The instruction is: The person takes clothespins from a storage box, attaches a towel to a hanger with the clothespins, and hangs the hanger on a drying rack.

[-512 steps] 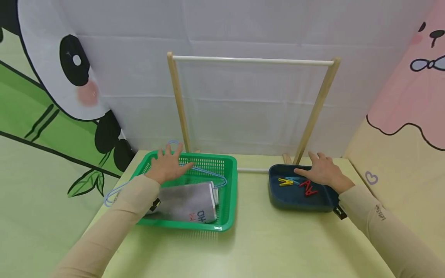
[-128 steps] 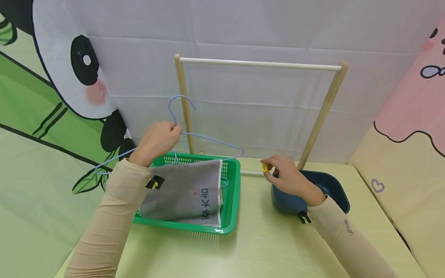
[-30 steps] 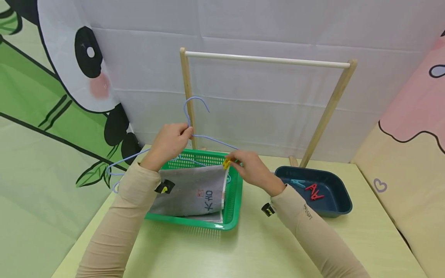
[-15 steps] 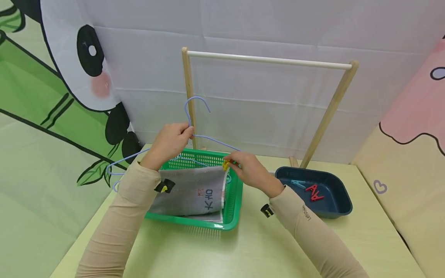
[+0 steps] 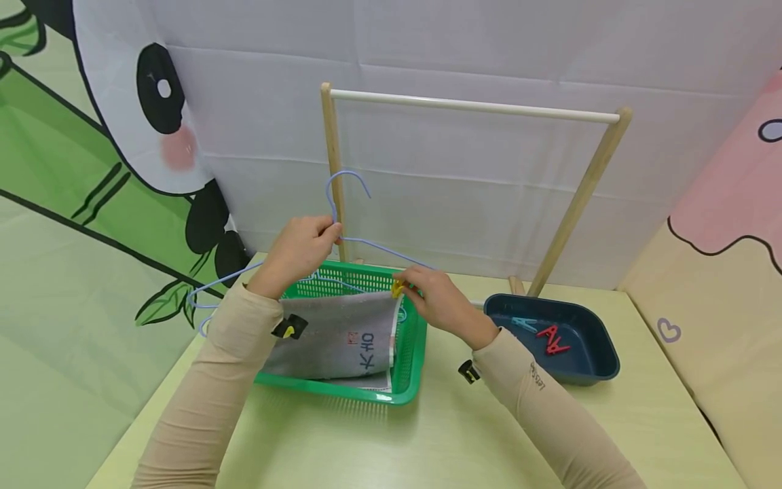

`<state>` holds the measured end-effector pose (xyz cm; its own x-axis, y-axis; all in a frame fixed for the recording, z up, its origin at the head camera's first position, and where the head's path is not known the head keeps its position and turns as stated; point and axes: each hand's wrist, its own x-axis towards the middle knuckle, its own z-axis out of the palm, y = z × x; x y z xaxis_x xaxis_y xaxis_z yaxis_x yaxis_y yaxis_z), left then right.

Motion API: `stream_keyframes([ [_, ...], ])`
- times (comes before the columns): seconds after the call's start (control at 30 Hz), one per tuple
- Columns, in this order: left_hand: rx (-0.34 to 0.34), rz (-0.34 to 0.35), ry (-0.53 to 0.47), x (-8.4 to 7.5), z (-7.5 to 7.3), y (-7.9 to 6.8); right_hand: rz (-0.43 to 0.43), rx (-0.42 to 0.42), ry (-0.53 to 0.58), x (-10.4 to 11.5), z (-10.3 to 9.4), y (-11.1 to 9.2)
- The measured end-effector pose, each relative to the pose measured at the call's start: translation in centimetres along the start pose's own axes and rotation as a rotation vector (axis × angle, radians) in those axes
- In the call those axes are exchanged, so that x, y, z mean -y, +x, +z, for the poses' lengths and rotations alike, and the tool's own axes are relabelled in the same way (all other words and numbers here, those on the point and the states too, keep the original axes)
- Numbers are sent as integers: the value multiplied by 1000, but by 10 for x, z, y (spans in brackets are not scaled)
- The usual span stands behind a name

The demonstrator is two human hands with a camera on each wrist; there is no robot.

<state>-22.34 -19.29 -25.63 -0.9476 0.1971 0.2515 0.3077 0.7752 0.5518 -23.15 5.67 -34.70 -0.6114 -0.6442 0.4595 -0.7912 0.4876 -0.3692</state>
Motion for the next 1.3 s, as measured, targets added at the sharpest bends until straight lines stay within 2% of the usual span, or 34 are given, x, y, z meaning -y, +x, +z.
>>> stream_keyframes([
  [0.33, 8, 18, -17, 3, 0, -1, -21, 18, -39, -1, -1, -2],
  [0.63, 3, 2, -38, 1, -2, -2, -20, 24, -53, -1, -1, -1],
  [0.83, -6, -13, -57, -1, -3, -3, -19, 2, -34, 0, -1, -1],
  [1.03, -11, 4, -45, -2, -1, -2, -16, -14, -9, -2, -1, -1],
  [1.3, -4, -2, -43, -2, -1, 0, -24, -16, -22, -4, 0, -1],
])
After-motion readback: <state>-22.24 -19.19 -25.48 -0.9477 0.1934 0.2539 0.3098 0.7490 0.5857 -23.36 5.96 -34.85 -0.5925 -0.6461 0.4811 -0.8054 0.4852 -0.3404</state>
